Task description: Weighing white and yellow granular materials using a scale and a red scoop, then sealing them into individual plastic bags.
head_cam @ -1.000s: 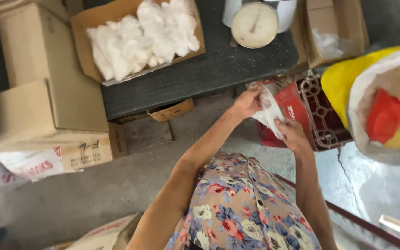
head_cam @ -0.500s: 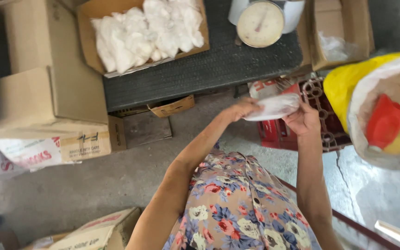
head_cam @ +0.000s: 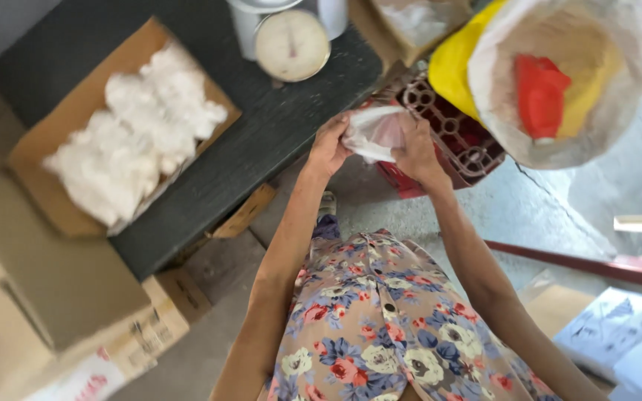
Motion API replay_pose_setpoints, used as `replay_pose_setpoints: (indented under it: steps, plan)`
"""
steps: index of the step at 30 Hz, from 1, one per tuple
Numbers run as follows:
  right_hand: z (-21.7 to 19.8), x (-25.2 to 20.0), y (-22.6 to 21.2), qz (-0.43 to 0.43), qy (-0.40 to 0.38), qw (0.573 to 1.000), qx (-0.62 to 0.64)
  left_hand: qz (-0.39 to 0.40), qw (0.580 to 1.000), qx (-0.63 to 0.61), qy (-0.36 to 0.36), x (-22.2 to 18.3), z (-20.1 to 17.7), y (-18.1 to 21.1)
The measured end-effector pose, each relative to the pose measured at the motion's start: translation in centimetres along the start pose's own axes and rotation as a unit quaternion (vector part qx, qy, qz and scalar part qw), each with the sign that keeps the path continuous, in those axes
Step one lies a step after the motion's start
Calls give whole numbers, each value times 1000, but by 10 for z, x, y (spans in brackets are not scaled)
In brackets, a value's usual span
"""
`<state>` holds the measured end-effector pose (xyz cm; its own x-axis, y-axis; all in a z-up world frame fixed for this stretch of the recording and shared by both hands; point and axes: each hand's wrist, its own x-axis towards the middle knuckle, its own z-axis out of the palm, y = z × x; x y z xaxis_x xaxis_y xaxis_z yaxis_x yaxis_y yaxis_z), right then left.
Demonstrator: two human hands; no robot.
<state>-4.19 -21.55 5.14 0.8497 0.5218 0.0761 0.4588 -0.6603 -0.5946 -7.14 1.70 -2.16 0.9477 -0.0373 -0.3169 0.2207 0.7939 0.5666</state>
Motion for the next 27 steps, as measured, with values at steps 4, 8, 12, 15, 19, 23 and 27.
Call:
replay_pose_setpoints:
  steps: [4,8,12,15,19,23,27]
  plan:
    - [6,10,13,102,79,991,18,-6,996,92,-5,-18,55,25]
    - [15,16,39,81,169,982,-5,68,910,385,-137,14,36,14]
    - [-8,23,25,36,182,982,14,75,901,422,-66,40,46,21]
    - [-49,24,-7,122,115,975,142,64,891,449,-1,61,60,31]
    - [-70,11,11,138,167,967,133,126,908,398,-40,98,64,24]
    - [-96,-2,42,187,279,937,92,207,878,432,13,120,102,25]
    - [-134,-14,80,311,308,896,81,267,830,490,25,133,152,27]
